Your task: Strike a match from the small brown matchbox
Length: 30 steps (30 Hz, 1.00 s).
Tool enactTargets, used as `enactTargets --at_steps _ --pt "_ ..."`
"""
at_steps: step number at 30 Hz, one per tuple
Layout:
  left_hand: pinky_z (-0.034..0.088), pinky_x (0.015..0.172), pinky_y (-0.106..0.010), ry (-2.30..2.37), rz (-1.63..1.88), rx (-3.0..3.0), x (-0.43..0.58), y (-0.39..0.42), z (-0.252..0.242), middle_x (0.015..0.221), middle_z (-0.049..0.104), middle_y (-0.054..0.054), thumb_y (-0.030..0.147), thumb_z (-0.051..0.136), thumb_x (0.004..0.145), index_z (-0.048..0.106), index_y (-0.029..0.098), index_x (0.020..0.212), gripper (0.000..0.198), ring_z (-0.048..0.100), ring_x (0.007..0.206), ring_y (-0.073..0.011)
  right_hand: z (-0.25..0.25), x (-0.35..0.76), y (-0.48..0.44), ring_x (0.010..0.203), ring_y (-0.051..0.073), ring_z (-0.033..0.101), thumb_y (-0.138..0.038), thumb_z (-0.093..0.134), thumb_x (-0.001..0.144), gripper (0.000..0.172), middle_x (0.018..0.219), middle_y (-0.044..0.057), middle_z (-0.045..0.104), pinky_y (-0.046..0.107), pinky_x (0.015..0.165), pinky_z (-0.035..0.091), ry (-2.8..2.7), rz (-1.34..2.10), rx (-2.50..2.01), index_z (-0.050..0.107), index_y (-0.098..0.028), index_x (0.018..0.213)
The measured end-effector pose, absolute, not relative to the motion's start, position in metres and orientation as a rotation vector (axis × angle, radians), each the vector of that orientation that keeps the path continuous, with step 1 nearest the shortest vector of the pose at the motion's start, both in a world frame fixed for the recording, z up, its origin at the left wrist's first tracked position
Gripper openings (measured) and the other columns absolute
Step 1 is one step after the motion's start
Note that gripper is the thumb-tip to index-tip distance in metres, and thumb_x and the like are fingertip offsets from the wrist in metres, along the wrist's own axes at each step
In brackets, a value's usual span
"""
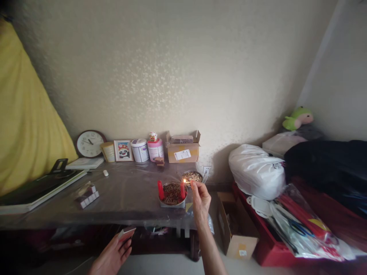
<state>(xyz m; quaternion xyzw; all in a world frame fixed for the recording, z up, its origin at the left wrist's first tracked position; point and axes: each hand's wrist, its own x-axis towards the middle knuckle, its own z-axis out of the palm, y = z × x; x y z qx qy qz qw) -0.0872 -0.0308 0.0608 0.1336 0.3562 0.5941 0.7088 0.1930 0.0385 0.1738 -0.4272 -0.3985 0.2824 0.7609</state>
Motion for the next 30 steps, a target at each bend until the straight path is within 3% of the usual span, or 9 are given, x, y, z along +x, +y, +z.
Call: enactTargets --at_steps 5,18,30 --pt "0.057 0.069 -0.025 0.795 1.295 0.302 -0.091 -0.028 0.056 0.094 0.079 -0.002 0.035 0.087 0.047 0.076 0.020 0.088 0.045 0.067 0.077 -0.0160 0.178 0.192 0.050 0.073 0.017 0.061 -0.044 0.072 0.070 0.028 0.076 0.003 0.070 0.030 0.075 0.046 -0.856 0.657 -0.892 0.070 -0.017 0.076" --pt "0.055 0.066 -0.027 0.842 1.279 0.279 -0.094 -0.025 0.049 0.090 0.079 -0.001 0.034 0.089 0.041 0.077 0.026 0.078 0.040 0.067 0.071 -0.0165 0.166 0.192 0.062 0.067 0.015 0.059 -0.040 0.076 0.065 0.024 0.073 0.002 0.070 0.027 0.068 0.047 -0.845 0.755 -0.885 0.069 -0.017 0.071" --pt "0.056 0.067 -0.027 0.814 1.260 0.304 -0.094 -0.029 0.055 0.091 0.079 -0.001 0.032 0.088 0.046 0.077 0.027 0.080 0.035 0.067 0.072 -0.0170 0.162 0.194 0.069 0.070 0.015 0.058 -0.037 0.075 0.066 0.021 0.071 0.000 0.068 0.027 0.071 0.045 -0.858 0.737 -0.882 0.069 -0.017 0.070"
